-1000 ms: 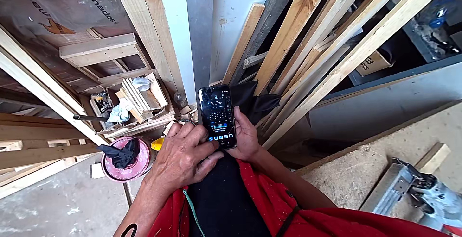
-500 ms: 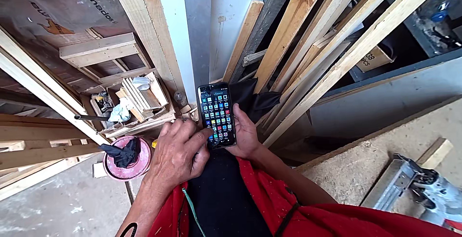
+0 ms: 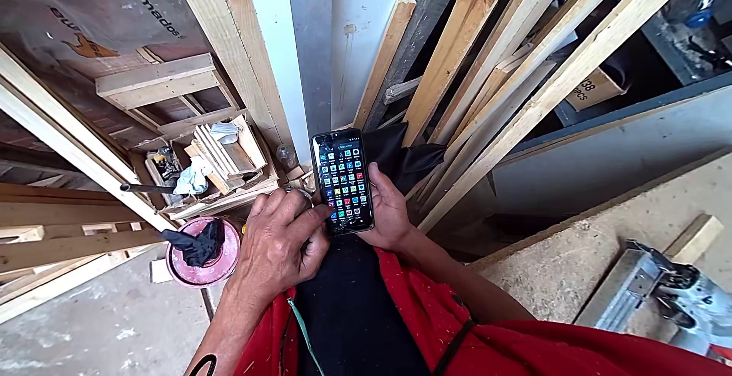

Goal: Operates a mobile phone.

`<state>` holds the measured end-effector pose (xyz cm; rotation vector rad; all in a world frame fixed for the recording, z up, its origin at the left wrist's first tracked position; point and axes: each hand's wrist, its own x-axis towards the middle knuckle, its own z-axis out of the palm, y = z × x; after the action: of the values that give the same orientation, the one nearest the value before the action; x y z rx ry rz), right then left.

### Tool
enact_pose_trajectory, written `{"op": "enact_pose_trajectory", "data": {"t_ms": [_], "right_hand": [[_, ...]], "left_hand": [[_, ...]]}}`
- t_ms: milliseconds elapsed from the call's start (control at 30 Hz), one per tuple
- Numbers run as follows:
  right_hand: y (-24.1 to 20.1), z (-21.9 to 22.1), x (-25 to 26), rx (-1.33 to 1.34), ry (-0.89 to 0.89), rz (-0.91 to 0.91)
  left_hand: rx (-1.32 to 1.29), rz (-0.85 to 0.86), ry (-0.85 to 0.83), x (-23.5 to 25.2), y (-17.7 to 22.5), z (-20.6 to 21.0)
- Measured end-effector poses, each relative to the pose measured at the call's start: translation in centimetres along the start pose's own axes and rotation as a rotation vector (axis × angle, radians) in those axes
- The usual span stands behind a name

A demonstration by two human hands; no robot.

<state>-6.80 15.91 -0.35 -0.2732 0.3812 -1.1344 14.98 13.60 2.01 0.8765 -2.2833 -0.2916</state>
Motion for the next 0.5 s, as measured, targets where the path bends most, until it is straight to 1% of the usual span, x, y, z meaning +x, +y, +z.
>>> {"op": "enact_pose_trajectory", "data": {"t_ms": [233,367,433,500], "right_hand": [[0.0,0.0,0.3,0.016,-0.051,0.009],[-0.1,-0.7,0.2,0.008,-0.082,0.055],[-0.1,-0.9,0.2,0.007,-0.077,0.064],[0.0,-1.1,0.3,-0.014,-0.071,0.069]], "left_hand": [[-0.1,-0.072,0.118,0.1,0.0,-0.2],[-0.177,-0.093,0.178,0.1,0.1,-0.5],[-0.181,-0.086,0.203,0.3,0.5,-1.5],[-0.171,-0.087,0.222,0.9,1.7,-4.2]]}}
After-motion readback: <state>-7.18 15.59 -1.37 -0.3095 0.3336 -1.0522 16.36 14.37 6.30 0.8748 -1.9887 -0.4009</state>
